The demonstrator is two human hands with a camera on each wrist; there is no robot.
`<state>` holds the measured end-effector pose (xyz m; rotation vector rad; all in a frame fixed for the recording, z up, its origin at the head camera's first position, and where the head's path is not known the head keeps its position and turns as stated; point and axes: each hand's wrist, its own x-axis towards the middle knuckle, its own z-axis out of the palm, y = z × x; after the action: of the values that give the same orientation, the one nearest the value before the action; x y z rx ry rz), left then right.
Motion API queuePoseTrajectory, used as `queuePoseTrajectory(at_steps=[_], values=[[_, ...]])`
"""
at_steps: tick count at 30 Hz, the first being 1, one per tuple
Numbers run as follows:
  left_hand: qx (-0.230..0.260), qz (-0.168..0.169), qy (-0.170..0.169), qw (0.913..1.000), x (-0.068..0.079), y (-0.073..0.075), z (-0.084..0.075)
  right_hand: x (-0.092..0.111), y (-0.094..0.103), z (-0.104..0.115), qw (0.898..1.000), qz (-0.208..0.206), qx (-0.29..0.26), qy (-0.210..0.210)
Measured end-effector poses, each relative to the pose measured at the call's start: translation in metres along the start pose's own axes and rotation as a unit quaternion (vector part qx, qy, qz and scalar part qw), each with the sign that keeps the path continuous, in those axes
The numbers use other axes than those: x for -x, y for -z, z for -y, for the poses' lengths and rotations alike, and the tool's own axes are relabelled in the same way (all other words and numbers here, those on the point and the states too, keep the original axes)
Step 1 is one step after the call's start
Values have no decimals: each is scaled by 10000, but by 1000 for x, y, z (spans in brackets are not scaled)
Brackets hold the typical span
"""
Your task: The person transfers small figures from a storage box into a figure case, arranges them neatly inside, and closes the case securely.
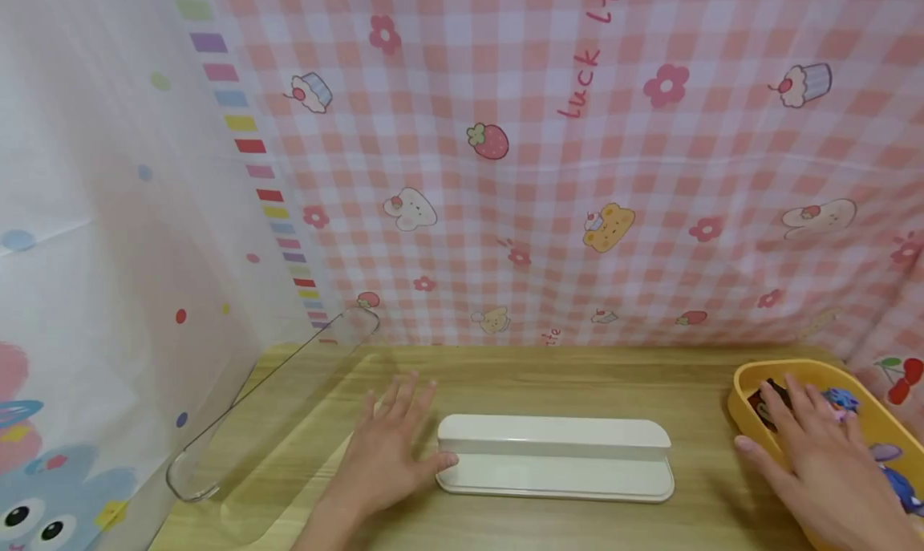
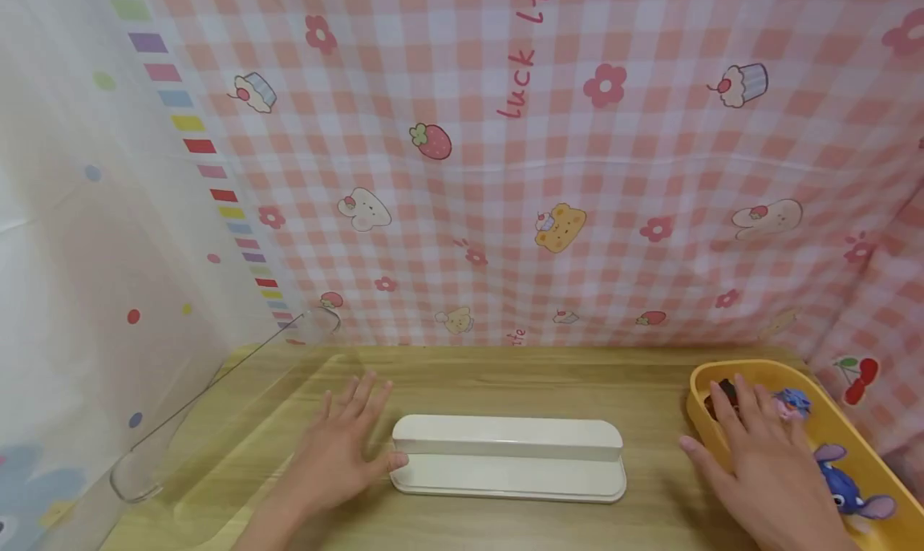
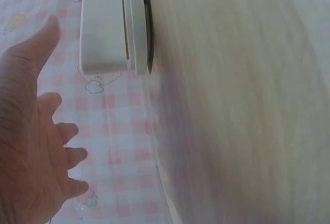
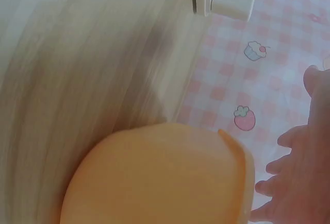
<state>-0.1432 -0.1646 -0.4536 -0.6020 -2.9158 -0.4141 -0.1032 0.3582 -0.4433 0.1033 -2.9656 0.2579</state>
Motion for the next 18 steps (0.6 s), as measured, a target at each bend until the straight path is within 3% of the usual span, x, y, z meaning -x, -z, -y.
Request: queuePoseTrajectory(at_steps=[13, 18], values=[[408, 215, -337, 9984, -4, -6, -6, 10, 5, -21, 9991, -246, -259, -249], [409, 157, -514, 9977, -5, -7, -7, 14, 5, -23, 9975, -498, -321, -393]])
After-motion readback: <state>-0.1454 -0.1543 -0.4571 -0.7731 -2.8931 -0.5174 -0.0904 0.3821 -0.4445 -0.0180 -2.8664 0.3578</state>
